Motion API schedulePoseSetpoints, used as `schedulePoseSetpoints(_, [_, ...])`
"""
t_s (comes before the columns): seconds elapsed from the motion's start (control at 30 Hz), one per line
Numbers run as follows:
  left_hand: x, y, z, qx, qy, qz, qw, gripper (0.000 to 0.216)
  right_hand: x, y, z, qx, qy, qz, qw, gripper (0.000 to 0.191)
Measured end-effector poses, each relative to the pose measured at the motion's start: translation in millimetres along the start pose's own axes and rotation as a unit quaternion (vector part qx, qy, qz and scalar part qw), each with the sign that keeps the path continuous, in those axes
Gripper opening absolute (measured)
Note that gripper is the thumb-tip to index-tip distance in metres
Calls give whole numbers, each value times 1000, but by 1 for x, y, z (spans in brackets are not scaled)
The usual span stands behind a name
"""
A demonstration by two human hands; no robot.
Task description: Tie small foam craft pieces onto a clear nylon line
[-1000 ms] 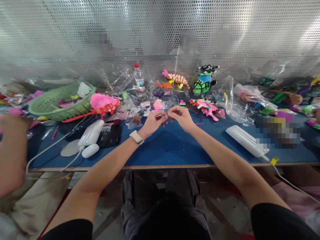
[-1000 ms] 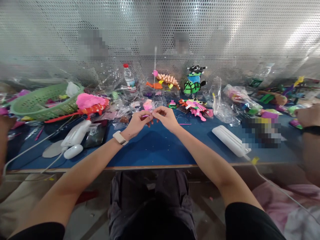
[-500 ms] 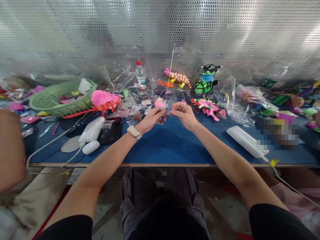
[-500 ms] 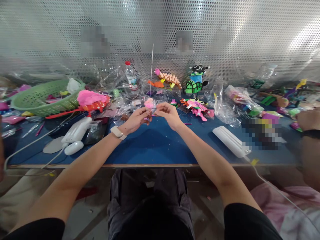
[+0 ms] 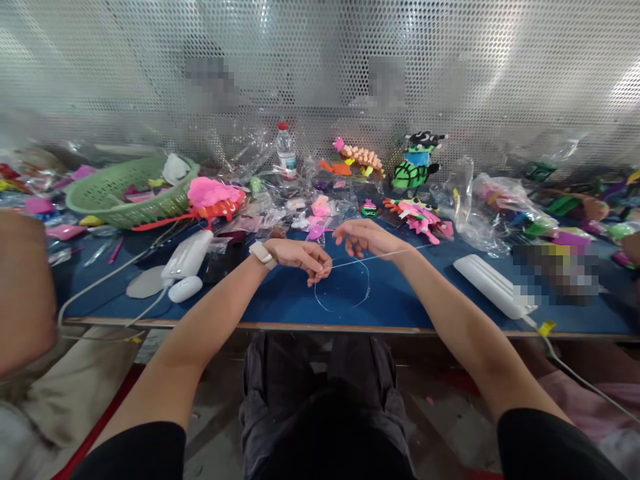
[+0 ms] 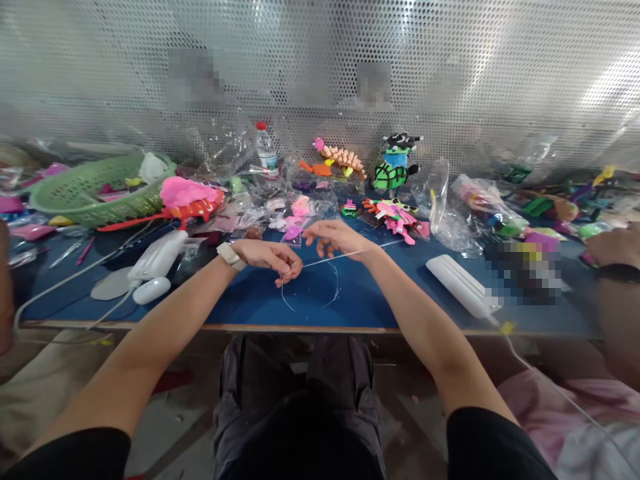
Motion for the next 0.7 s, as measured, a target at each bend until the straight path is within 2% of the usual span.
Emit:
schedulePoseSetpoints(0.1, [-3,-2,0,-6,5,-20,1000,40,6,3,18,-78,103,45,991,43])
schedulePoseSetpoints(0.17, [-5,-3,0,8,21,-28,999,35,8,1,23,-67,152,18,986,37])
schedulePoseSetpoints(0.23, [-6,-4,-1,29,40,-39,998,29,9,-1,25,-39,178,-39,982,32])
schedulePoseSetpoints(0.37, [-11,-5,-7,120,59,-47,990,25,15,-3,26,-36,177,-77,981,26])
schedulePoseSetpoints(0.47, [-11,-7,-17,219,55,-13,974,20,19,-5,21,32,187,-114,975,20])
schedulePoseSetpoints(0.6, [-9,-9,-27,349,55,33,935,17,20,-6,15,129,246,-197,940,15])
schedulePoseSetpoints(0.7, [-5,-8,-27,378,86,47,920,24,18,-5,13,149,319,-252,901,14])
Point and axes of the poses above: each hand's wrist, its own y-axis away from the middle knuckle, its own z-axis out of the palm, x = y × z, the point moved 3 cm from there along -y, towards the middle knuckle, and after that the axes turned 10 degrees about -y, right-handed, at the moved point
